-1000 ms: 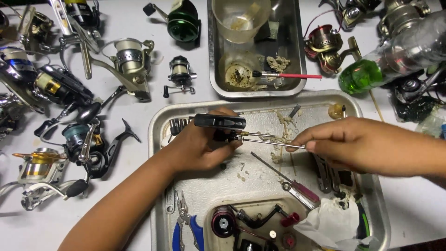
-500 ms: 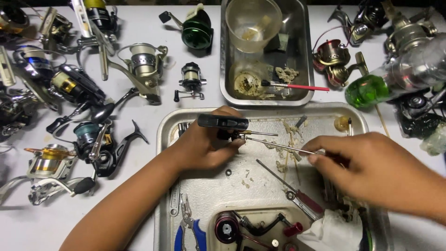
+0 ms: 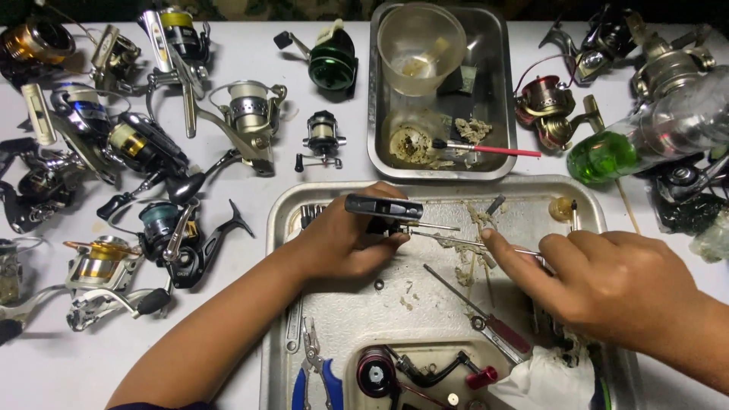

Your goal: Disassembling and cleaning internal components of a fishing reel on a workbench

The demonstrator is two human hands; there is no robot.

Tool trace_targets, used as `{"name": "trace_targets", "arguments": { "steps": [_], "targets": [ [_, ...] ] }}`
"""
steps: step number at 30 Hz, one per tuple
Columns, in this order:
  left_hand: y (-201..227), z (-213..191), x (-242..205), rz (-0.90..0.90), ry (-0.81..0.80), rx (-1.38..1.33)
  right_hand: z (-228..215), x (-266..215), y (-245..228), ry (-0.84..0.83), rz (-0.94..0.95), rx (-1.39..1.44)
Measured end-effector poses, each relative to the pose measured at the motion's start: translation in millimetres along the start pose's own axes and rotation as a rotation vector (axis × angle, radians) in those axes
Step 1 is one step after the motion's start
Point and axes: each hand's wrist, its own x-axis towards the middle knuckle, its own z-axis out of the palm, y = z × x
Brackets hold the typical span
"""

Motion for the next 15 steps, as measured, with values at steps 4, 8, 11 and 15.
{"name": "trace_targets", "arguments": {
  "steps": [4,8,11,15],
  "targets": [
    [10,0,2,-0.102,-0.010,-0.049,-3,9,2,-0.263,0.444,0.439],
    [14,-4,6,-0.188,-0.034,-0.128,-20,35,29,-0.819,0.797,1.074],
    [13,-3,5,-0.233,-0.039,-0.109,-35,51,34,-1.051,1.025,1.169],
    [18,-4,10,-0.304,-0.073,-0.048,-47,58,34,-1.104,0.963,0.993]
  ]
}}
